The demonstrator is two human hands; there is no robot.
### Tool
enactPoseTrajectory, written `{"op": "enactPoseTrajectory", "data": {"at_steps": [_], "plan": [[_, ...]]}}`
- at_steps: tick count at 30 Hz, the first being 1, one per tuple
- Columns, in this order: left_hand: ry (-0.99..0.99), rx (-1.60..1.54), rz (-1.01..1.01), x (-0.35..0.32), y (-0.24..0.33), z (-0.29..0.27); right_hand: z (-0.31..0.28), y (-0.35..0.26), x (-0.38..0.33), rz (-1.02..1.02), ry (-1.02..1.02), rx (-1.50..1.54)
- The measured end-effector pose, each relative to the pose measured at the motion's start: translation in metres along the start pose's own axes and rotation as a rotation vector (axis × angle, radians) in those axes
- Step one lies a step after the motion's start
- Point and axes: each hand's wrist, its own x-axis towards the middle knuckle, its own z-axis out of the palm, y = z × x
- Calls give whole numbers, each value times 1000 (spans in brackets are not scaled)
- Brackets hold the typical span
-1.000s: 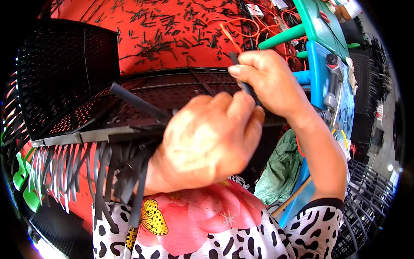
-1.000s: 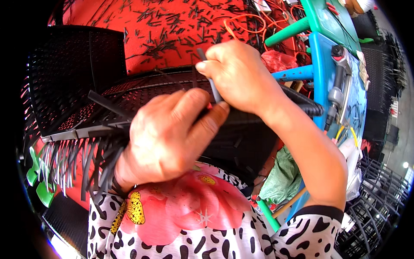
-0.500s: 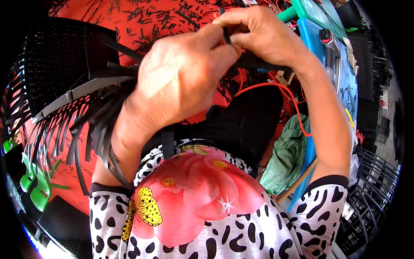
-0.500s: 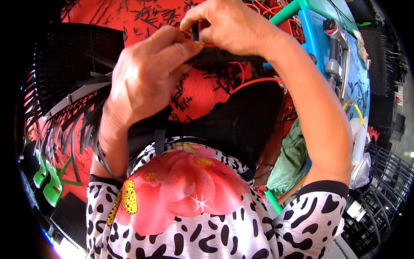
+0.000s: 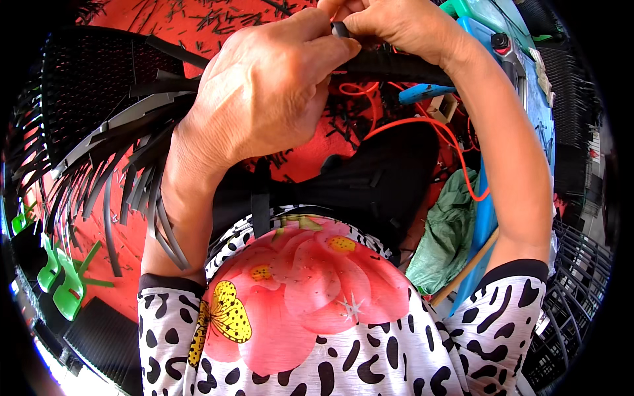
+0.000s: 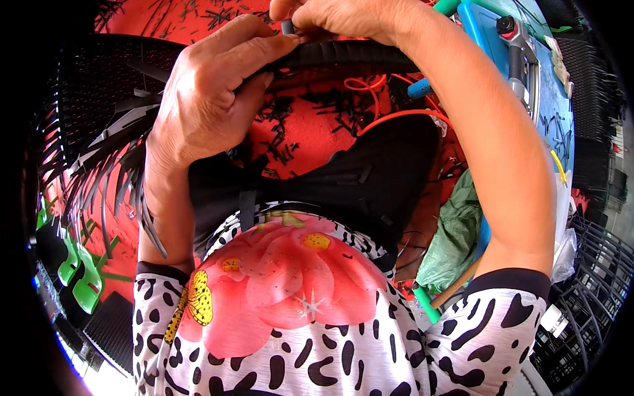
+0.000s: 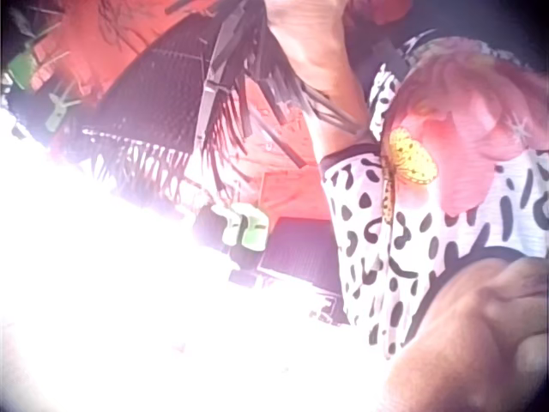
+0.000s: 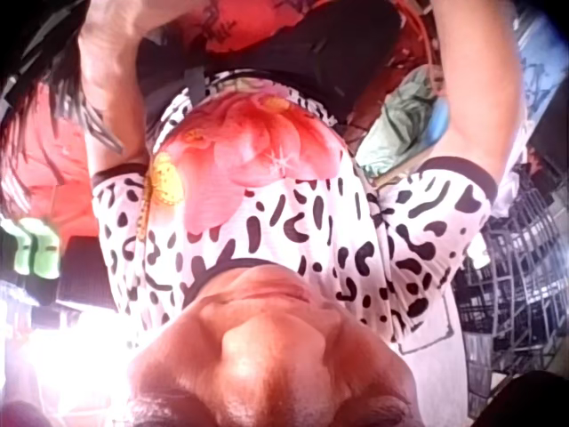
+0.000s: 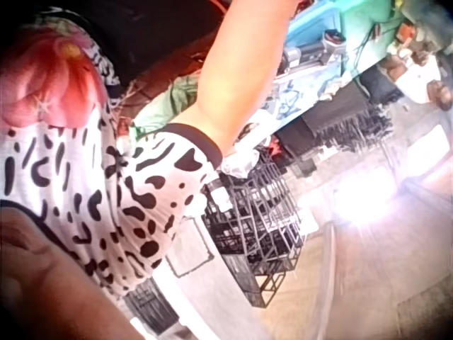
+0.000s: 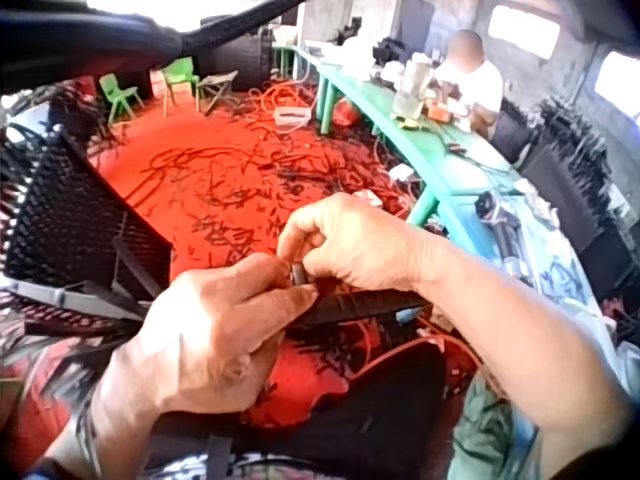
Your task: The person sits on the floor and assembles a black plastic basket by attaching strips to its frame. They use a pneumatic nail gun to secure the strips and pliers to trim excess material. The process is repeated for multiple sections of the basket.
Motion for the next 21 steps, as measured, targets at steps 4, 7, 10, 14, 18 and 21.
{"op": "enactPoseTrajectory", "data": {"at_steps": [4,7,10,14,18,21], "plan": [[0,-4,-4,0,-1,1,-3,10,4,32,-48,91],[-42,-13,-22,1,-1,-1,-6,24,9,20,-135,192],[-37,-41,-25,2,-3,-2,-5,21,9,71,-113,195],[-32,36,26,2,-5,-6,-6,9,1,8,37,94],[18,15,70,7,-7,-6,-7,-2,-7,-21,162,18],[78,-42,125,10,-19,-1,2,-16,-16,-213,362,-371]]}}
